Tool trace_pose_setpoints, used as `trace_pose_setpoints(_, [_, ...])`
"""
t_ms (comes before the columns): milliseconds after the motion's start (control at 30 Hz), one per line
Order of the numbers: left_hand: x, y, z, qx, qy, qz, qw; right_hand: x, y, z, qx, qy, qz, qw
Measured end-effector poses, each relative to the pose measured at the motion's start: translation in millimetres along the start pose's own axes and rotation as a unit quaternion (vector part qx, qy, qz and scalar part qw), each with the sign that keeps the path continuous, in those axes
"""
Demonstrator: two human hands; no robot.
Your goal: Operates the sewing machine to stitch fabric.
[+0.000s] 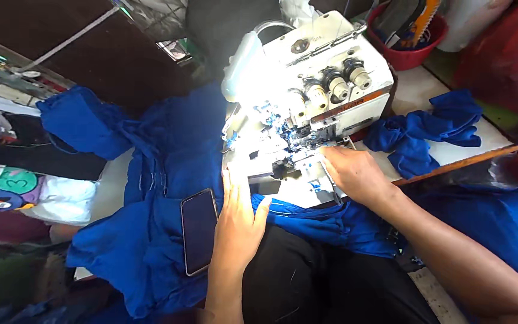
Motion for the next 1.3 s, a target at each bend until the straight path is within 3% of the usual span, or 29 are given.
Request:
trace_pose_setpoints(700, [0.9, 0.6, 0.3, 0.006, -0.009, -0.007, 1.000, 3.9, 15.2, 12.4, 0.039, -0.055, 0.032, 0.997])
trace_pose_setpoints(1300, [2.4, 0.3, -0.4, 0.009, -0.019, -0.007, 1.000, 2.7, 16.0, 17.1, 0.012, -0.044, 0.023, 0.999])
Point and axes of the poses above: each hand's wrist, its own y-axis towards the middle knuckle, its own z-axis out of the palm, x = y × z, the point moved 2 cm from there along y, towards the middle knuckle, and after that the axes turned 11 degrees about -z, right-handed, at the moved point
